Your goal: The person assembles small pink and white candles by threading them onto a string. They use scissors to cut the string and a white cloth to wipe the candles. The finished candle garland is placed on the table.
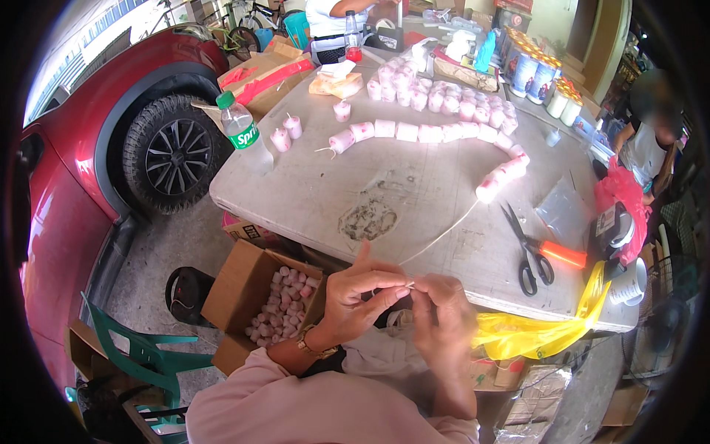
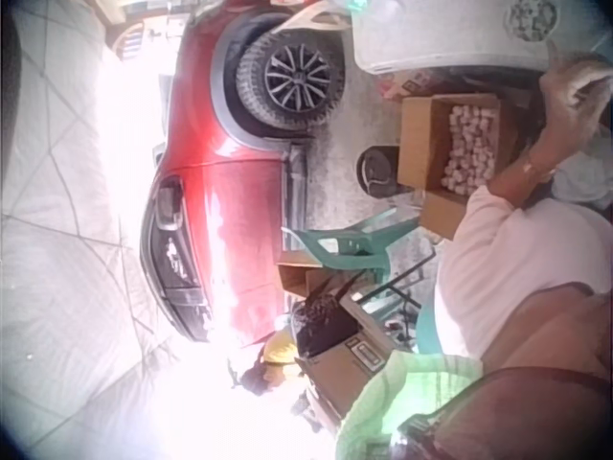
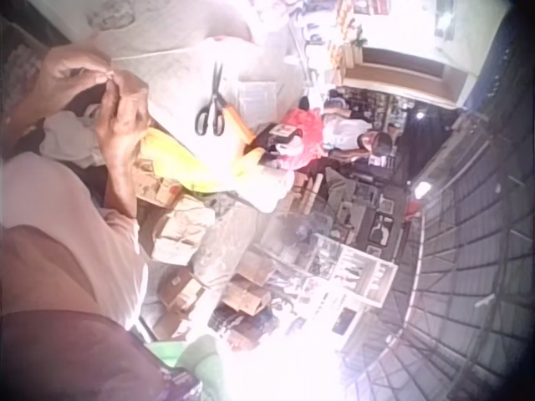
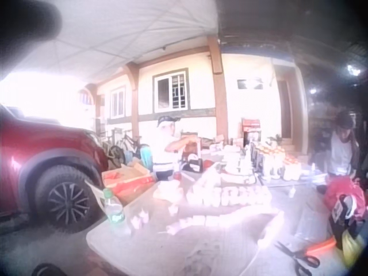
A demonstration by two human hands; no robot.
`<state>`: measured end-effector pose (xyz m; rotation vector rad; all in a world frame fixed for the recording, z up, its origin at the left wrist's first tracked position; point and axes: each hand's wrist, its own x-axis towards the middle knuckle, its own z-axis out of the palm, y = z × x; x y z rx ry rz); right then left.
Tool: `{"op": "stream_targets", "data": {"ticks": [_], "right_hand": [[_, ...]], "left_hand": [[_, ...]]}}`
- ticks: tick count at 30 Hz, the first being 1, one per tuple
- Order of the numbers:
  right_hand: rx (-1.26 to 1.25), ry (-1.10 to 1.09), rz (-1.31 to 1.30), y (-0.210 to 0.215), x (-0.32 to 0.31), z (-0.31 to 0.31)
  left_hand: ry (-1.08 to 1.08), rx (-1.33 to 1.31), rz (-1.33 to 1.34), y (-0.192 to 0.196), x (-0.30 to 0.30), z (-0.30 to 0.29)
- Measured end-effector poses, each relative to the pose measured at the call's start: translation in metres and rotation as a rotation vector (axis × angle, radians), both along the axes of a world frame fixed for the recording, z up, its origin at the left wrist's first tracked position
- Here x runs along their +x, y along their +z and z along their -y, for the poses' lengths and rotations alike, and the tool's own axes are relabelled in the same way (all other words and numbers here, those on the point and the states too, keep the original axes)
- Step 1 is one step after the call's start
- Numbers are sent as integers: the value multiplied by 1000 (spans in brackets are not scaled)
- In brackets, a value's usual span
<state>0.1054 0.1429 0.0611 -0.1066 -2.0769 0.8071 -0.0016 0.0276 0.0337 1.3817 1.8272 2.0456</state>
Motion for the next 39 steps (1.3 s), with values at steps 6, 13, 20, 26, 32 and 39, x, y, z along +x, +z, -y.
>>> {"op": "stream_targets", "data": {"ticks": [6,13,20,26,32,39], "right_hand": [[3,34,-102,-5,-6,2],[-106,19,-234,-13,-19,-7],[-106,40,-258,-15,-24,-10],[-99,43,-237,-18,-26,-12],[68,-34,-200,-11,-26,-11],[388,-209,-144,-6,-23,-9]], "left_hand": [[43,137,154,6,5,-11],[192,186,57,10,6,-26],[280,79,-198,15,1,-28],[236,65,-166,15,-1,-27],[184,12,-132,11,-3,-26],[96,70,81,8,2,-27]]}}
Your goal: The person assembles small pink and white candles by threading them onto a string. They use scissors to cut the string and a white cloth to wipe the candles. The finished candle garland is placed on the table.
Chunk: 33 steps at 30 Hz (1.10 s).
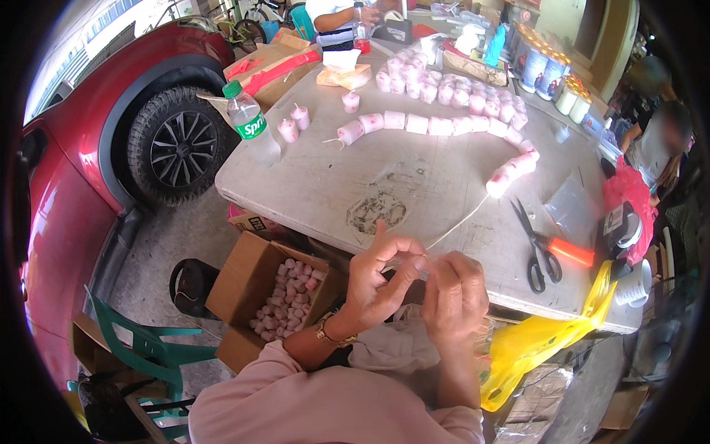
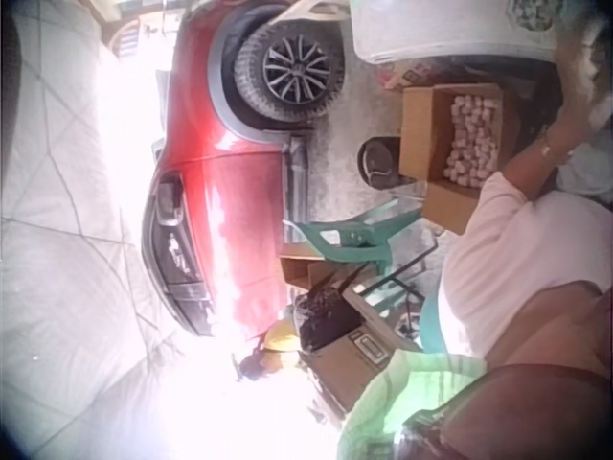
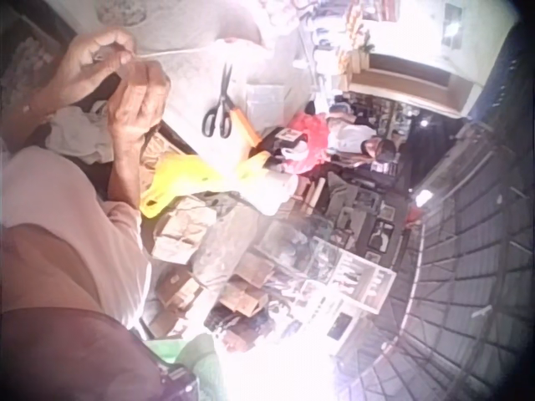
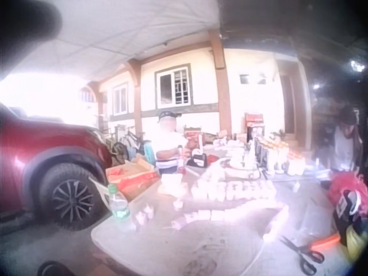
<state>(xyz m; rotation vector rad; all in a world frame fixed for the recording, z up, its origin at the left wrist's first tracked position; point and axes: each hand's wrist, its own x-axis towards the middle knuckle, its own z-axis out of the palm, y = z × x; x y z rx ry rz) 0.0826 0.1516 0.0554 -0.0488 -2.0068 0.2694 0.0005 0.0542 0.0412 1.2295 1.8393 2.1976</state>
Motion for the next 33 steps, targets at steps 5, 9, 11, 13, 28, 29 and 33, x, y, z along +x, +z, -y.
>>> {"op": "stream_targets", "data": {"ticks": [5,9,11,13,28,29,33], "right_hand": [[49,-44,-16,-8,-3,-2],[90,-34,-41,-10,-6,-3],[90,-29,-42,-9,-6,-3],[98,-14,-43,-6,-6,-4],[178,-39,-158,1,5,-18],[168,-34,-159,1,5,-18],[133,-22,-166,-2,6,-17]], "left_hand": [[-75,-1,158,-4,0,3],[-248,52,537,-3,3,3],[-287,81,636,-1,4,2],[-262,18,577,4,3,4],[-21,-150,-182,33,9,7],[-37,-184,-129,33,11,9],[-95,-149,-86,27,11,6]]}}
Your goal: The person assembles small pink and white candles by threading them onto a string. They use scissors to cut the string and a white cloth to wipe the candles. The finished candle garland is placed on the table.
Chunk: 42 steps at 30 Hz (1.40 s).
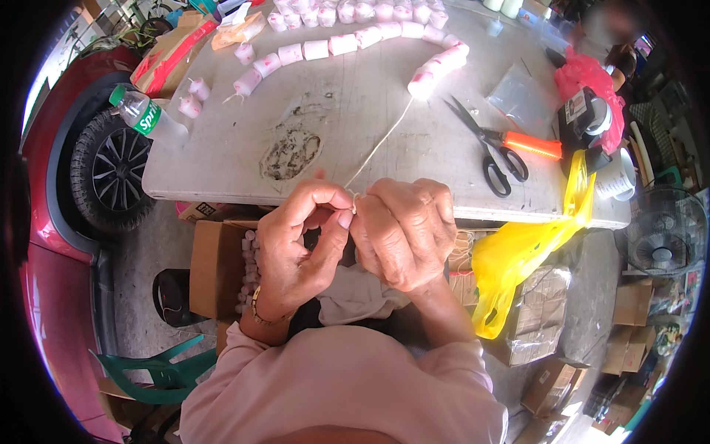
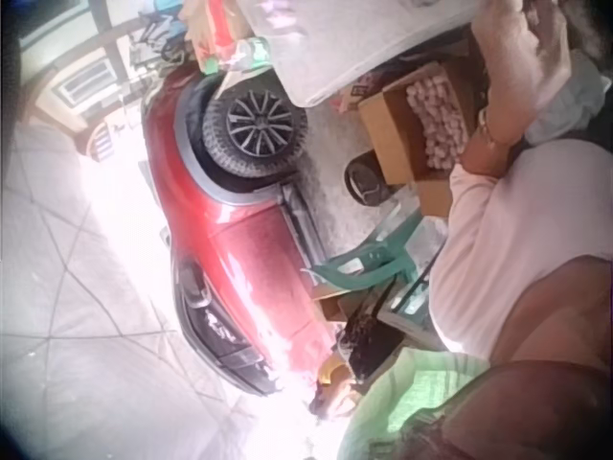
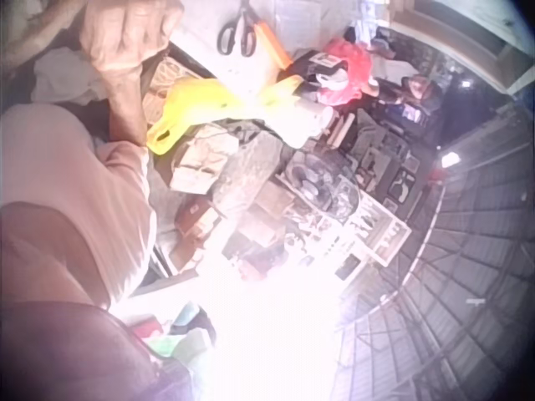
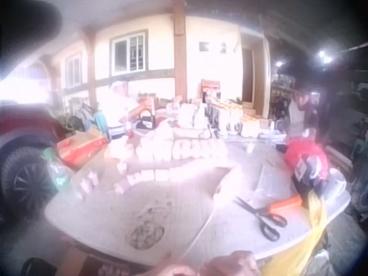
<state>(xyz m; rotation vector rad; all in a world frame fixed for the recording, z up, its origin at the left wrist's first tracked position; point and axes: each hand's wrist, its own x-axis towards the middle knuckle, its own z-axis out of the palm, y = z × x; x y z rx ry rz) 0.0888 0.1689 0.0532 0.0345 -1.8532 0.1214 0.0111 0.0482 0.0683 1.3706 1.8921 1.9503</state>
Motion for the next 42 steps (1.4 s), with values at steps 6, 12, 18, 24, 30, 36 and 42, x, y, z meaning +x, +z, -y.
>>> {"op": "stream_targets", "data": {"ticks": [6,12,18,24,30,36,42], "right_hand": [[-14,2,-26,-2,-1,-4],[-7,-13,-22,-2,-1,-5],[-10,-31,-16,-1,1,-4],[-23,-48,-6,2,4,-5],[-60,-25,21,2,6,-2],[-87,-21,40,-4,4,-2],[-86,-9,99,-5,1,1]], "left_hand": [[-44,54,-33,-7,-7,-5],[-46,69,18,-9,-7,-8],[-58,91,3,-8,-6,-6],[-23,81,-47,-8,-4,-8],[-20,101,-41,-13,-6,-6],[16,118,-48,-21,-12,-6],[103,99,-115,-31,-15,-5]]}}
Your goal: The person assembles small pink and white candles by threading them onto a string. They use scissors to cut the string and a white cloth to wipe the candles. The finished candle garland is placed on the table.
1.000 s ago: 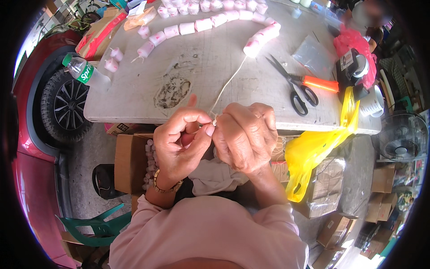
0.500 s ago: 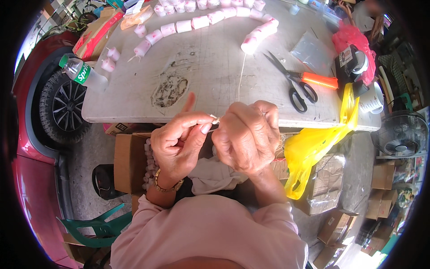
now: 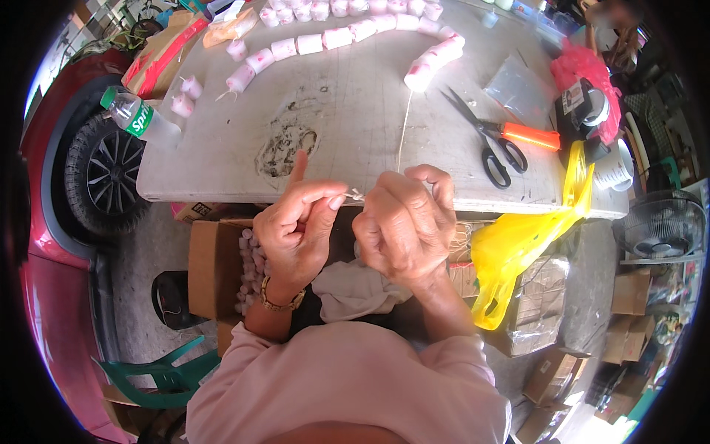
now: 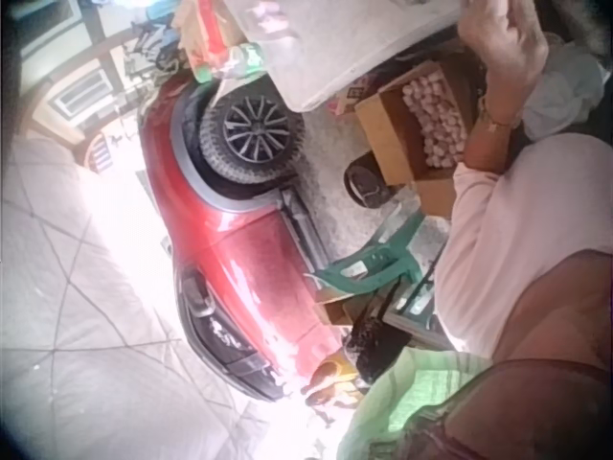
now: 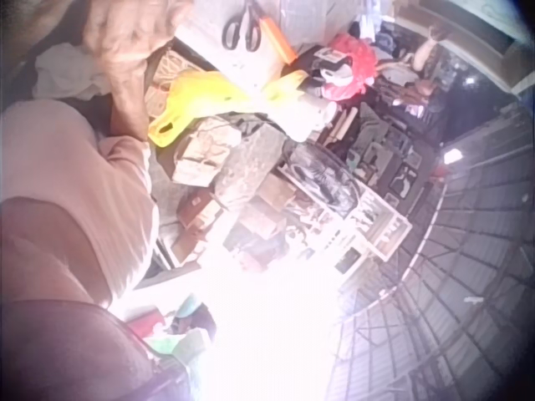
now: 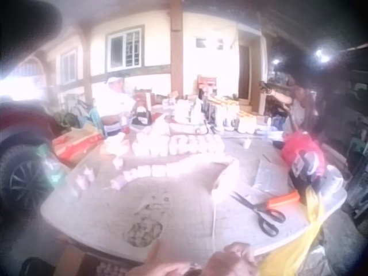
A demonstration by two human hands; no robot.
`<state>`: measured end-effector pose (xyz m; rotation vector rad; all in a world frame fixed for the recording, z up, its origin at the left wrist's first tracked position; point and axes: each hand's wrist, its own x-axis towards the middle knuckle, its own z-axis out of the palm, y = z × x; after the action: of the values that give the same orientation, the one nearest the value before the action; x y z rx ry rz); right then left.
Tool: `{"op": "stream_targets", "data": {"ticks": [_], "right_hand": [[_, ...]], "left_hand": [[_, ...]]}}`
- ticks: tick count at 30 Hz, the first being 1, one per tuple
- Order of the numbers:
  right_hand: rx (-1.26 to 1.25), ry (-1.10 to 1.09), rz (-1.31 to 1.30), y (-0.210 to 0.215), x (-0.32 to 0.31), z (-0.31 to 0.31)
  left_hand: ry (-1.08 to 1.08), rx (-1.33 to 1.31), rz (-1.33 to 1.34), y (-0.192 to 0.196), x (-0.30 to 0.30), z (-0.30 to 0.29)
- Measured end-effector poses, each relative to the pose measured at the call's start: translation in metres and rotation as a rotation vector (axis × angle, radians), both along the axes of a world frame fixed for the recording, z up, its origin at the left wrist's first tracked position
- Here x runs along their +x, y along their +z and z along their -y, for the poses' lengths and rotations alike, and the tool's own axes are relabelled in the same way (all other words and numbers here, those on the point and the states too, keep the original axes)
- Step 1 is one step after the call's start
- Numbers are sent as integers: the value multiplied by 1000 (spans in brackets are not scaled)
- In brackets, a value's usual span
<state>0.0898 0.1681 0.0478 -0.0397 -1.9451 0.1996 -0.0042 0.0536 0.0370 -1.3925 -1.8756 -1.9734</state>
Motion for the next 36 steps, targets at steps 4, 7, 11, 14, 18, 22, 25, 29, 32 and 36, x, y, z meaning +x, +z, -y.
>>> {"op": "stream_targets", "data": {"ticks": [4,7,11,14,18,22,25,29,32,36], "right_hand": [[-85,63,148,4,5,-8],[-180,32,162,4,10,-28],[-516,-76,39,-16,8,-49],[-812,22,-81,-39,2,-54],[-796,-39,-42,-58,-2,-57],[-652,-66,56,-53,-1,-60],[-636,-69,56,-46,1,-58],[-385,-184,109,-37,8,-73],[-128,-385,251,-30,20,-109],[-151,-397,379,-21,21,-169]], "left_hand": [[39,-201,-74,9,-12,13],[225,-380,-342,26,-24,22],[411,-305,-585,41,-32,-8],[158,-312,-562,38,-38,-77],[191,-646,-628,24,-53,-166],[-79,-684,-519,9,-70,-198],[-81,-663,-460,3,-77,-174],[124,-698,-737,2,-100,-97],[263,-759,-733,4,-128,-46],[251,-613,-644,-2,-145,-7]]}}
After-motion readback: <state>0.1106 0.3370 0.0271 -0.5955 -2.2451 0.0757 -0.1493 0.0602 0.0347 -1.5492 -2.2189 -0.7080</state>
